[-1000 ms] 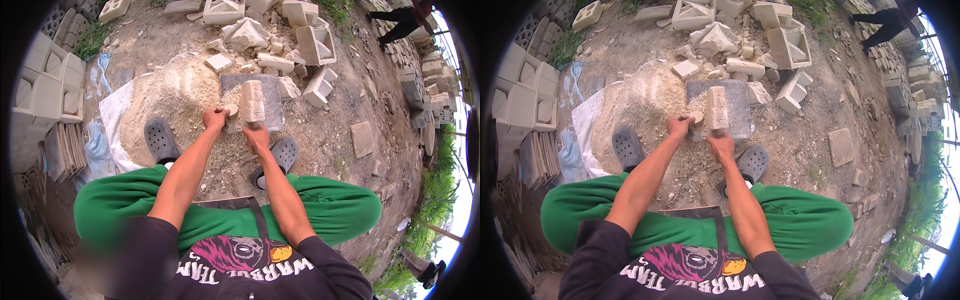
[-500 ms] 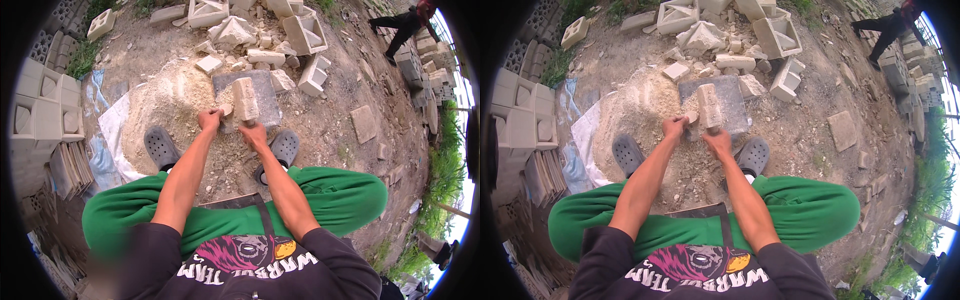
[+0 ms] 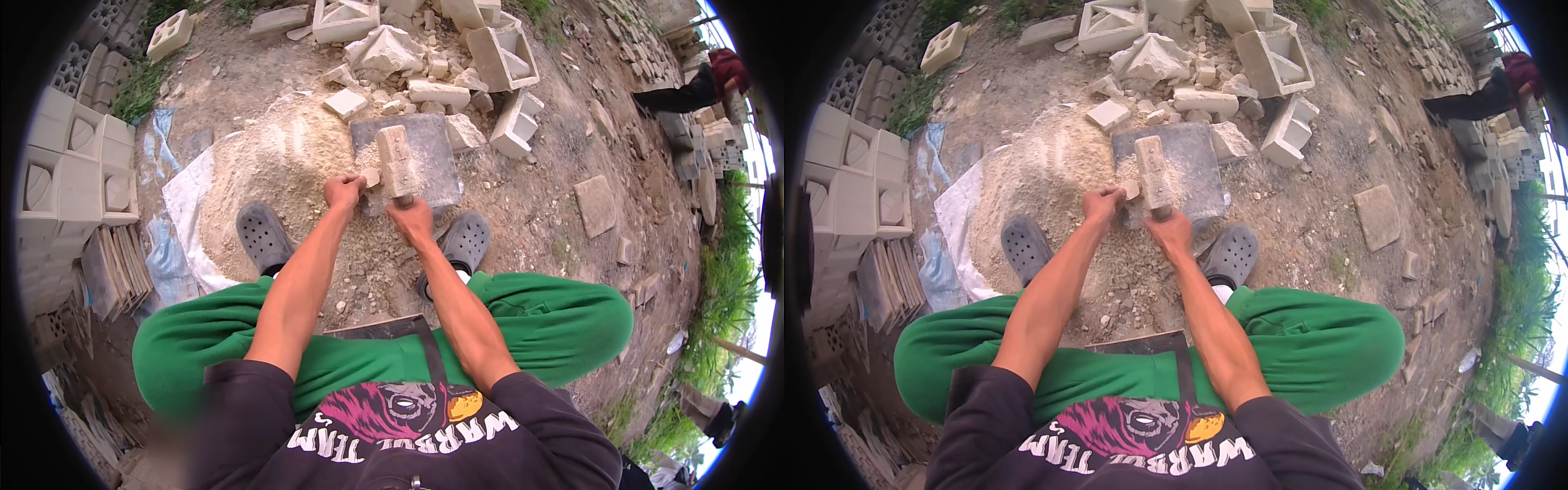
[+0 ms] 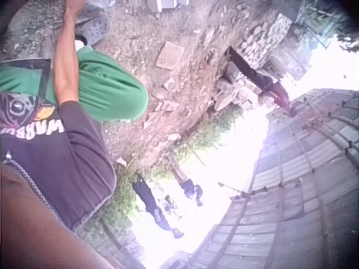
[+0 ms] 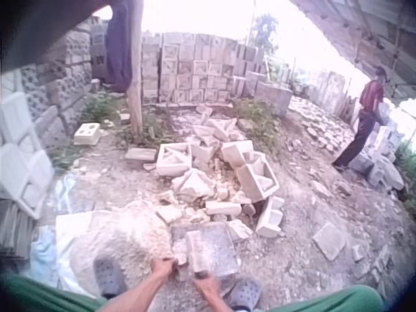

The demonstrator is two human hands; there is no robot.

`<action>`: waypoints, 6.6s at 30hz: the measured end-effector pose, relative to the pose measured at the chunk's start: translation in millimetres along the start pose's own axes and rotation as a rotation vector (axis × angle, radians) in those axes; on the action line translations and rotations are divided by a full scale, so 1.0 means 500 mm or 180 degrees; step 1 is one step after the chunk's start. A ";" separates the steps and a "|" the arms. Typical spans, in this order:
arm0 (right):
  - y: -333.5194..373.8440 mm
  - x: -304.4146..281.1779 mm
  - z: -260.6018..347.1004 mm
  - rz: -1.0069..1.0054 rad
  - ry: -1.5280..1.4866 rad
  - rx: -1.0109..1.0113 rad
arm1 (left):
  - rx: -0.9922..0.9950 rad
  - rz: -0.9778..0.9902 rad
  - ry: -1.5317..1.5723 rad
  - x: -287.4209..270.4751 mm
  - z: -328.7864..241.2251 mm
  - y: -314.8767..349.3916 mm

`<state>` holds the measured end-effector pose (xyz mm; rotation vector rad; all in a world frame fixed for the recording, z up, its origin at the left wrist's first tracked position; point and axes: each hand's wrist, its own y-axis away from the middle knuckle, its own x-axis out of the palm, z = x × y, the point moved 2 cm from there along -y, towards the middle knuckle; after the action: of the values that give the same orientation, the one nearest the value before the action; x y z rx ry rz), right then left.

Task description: The person uses a specialized stone-cutting tool to repeatedly strike and chip away the edges of a stone block held by hand.

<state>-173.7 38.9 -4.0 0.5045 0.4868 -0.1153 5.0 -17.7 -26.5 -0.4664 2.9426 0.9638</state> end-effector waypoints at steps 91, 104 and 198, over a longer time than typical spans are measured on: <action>0.016 -0.010 0.016 -0.0408 0.0825 -0.0720 | 0.0250 -0.0281 -0.1105 0.003 -0.014 -0.004; 0.029 -0.014 0.037 -0.0242 0.0740 -0.0941 | 0.0224 -0.0405 -0.1212 -0.009 -0.013 0.002; 0.007 -0.029 0.092 0.0092 0.0922 -0.0052 | 0.0014 -0.0194 -0.1132 -0.007 -0.006 -0.008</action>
<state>-166.3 19.2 39.9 0.5146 0.7625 -0.0099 9.7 -21.6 -26.2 -0.3405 2.5976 0.9234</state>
